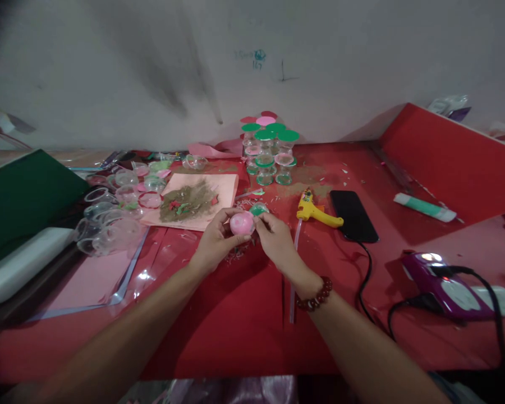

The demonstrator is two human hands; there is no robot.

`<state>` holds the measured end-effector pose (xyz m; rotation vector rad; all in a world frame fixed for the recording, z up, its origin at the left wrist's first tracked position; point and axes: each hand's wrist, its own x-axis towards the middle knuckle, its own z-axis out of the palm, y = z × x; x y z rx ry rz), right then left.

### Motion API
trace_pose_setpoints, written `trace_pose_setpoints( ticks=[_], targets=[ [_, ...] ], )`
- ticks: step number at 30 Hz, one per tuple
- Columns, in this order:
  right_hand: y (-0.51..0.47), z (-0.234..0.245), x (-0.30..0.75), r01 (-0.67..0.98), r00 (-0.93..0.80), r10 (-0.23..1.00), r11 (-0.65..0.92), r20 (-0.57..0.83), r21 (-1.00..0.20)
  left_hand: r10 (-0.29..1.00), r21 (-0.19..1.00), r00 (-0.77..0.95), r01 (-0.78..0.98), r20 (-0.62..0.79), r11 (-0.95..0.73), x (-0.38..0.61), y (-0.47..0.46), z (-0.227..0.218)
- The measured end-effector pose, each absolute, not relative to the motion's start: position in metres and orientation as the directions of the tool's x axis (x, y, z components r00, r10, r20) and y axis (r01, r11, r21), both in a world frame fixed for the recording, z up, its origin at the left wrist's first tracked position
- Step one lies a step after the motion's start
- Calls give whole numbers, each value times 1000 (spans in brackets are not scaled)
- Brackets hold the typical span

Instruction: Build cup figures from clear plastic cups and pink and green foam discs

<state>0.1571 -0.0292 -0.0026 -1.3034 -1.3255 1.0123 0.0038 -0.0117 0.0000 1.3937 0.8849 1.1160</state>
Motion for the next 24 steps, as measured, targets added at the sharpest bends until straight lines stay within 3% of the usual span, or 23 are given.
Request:
trace_pose_setpoints(
  ticks=[6,16,24],
  targets=[
    [-31,-3,157,157,82,991,95,109,-983,931,984,327,-124,161,-126,4,-14,3],
    [-29,-5,158,193,119,987,86,111,-977,921,992,367,-57,127,-114,5,-14,5],
    [-29,-3,156,91,105,992,67,77,-994,924,990,366,-114,114,-77,5,-15,3]
  ],
)
